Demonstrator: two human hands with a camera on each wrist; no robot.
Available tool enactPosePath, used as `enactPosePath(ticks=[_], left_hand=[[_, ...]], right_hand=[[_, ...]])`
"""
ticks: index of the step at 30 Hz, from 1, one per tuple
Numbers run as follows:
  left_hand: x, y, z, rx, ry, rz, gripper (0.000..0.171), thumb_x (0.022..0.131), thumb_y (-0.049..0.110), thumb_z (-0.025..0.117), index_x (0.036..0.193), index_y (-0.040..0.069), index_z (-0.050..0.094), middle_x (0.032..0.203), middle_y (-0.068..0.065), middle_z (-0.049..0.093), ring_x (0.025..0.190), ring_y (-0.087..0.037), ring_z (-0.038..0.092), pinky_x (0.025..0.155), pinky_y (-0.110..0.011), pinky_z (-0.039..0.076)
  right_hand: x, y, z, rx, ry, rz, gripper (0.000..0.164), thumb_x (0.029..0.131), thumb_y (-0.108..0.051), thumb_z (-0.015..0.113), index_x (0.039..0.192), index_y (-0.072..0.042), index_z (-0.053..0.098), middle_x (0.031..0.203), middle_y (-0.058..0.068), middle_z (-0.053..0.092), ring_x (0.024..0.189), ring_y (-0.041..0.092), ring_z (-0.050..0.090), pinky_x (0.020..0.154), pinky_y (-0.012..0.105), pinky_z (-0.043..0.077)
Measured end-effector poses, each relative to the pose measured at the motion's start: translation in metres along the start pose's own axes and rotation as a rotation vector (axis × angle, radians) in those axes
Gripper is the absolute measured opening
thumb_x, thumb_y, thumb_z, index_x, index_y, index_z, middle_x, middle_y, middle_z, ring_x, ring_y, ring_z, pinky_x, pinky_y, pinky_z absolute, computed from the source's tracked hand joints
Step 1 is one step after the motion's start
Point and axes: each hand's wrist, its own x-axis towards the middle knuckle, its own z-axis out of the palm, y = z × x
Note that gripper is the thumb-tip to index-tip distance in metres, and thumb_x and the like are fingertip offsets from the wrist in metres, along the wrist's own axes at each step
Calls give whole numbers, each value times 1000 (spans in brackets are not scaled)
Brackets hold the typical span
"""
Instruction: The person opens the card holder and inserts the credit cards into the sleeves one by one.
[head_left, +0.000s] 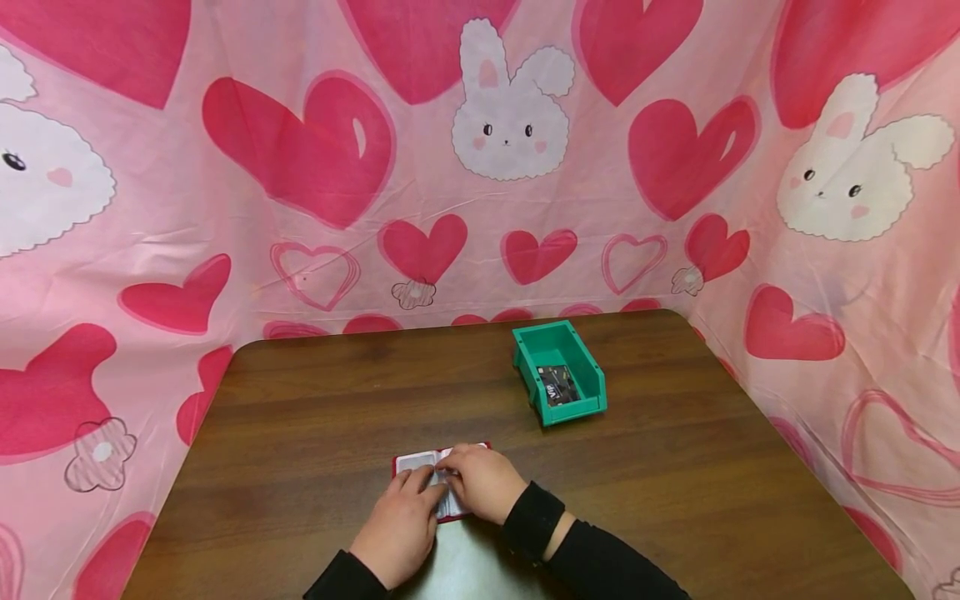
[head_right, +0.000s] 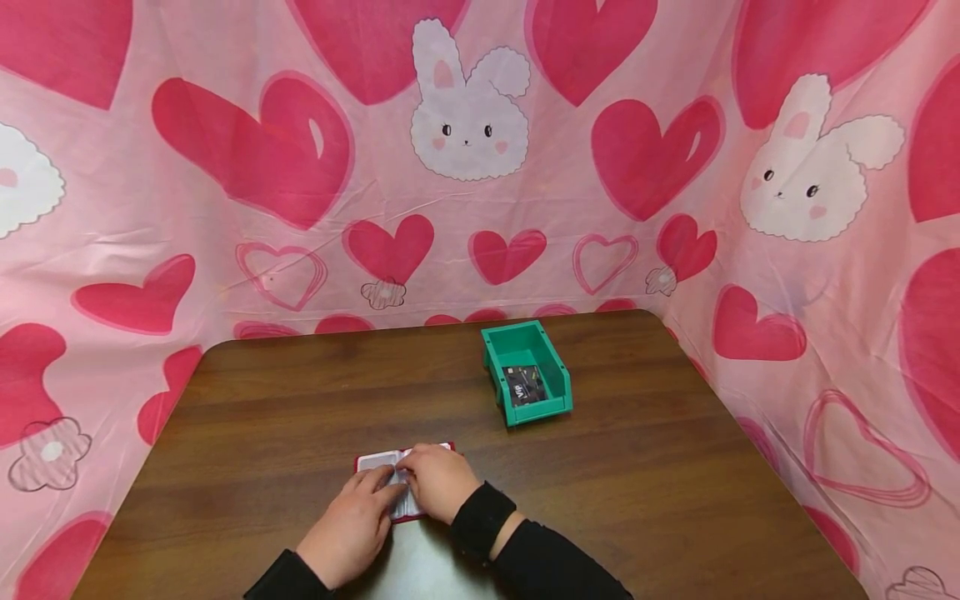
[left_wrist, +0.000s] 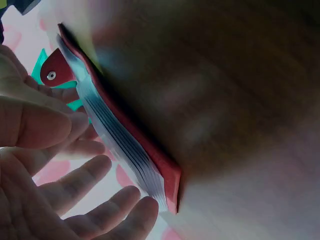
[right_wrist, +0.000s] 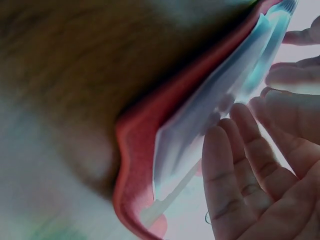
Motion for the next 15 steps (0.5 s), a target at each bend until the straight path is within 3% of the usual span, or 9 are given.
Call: enactPosePath(ticks=[7,15], left_hand=[[0,2,2,25,-131,-16,33,86,14,59,116,22,69,132,-11,55,113,-47,49,87,-60,44],[0,2,4,35,-193,-59,33,87,16,57,116,24,69,134,-10,55,117,-47,47,89,-61,42]], right_hand=[[0,2,-2,32,1,51,22,90,-22,63,111,-17,70,103,-5,67,95,9,62,88,31,50],[-1,4,-11,75,11,65,23,90,-20,64,111,-14,69,97,-3,66,84,8,60,83,28,51]])
